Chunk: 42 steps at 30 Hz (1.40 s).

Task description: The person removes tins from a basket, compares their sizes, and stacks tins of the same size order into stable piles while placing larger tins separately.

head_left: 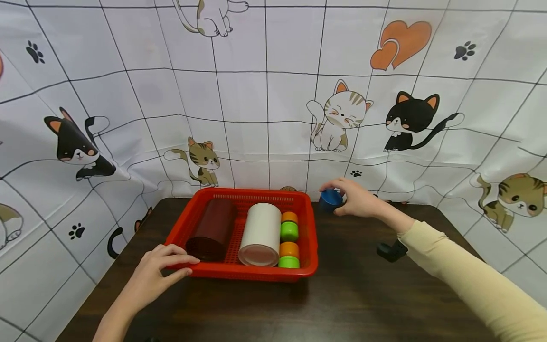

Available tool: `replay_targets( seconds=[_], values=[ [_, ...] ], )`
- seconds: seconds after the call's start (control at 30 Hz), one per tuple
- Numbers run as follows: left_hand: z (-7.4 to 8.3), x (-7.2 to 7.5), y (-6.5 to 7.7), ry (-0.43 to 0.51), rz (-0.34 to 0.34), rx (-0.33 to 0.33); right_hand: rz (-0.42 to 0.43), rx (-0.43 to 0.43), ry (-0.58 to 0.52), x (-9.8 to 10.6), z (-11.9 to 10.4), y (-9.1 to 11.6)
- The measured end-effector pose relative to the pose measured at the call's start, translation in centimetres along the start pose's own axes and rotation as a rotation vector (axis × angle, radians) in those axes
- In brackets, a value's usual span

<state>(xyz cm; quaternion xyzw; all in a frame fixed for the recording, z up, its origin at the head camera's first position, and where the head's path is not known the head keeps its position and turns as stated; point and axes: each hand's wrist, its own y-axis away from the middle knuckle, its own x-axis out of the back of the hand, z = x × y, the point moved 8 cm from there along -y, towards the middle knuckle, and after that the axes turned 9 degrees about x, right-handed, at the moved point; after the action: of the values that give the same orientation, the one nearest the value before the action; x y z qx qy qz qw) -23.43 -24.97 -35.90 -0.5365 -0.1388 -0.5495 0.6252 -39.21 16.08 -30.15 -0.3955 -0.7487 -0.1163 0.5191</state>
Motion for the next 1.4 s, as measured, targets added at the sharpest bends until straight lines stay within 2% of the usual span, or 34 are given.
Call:
replay_targets(
  seconds=[0.17,0.3,0.53,0.73,0.93,1.17,1.4],
  values=[
    [-0.3,0.2,0.1,0.004,-0.021,0.042,0.017,-0.023,0.02,-0.1,0.6,0.6],
    [-0.2,0.3,0.2,0.015,-0.03,0.043,0.032,-0.041,0.044,-0.1,1.4,0.9],
    [-0.2,0.3,0.3,0.05,0.022,-0.017,0.041,-0.06,0.051,-0.4,2.7,1.2],
    [-0.3,0.5,0.4,0.095,0.059,-0.019,0.035,-0.047,0.067,-0.8,3.4,1.5],
    [-0.4,0.6,0.8,0.102,0.088,-0.034,0.018,-0.054,0.074,-1.5,3.9,1.7],
    [-0.6,0.5,1.0,0.112,0.068,-0.024,0.018,-0.06,0.088,-2.3,4.4,2.0],
    [-0.5,0.7,0.9,0.106,0.057,-0.067,0.024,-0.016,0.119,-3.2,5.1,2.1]
  ],
)
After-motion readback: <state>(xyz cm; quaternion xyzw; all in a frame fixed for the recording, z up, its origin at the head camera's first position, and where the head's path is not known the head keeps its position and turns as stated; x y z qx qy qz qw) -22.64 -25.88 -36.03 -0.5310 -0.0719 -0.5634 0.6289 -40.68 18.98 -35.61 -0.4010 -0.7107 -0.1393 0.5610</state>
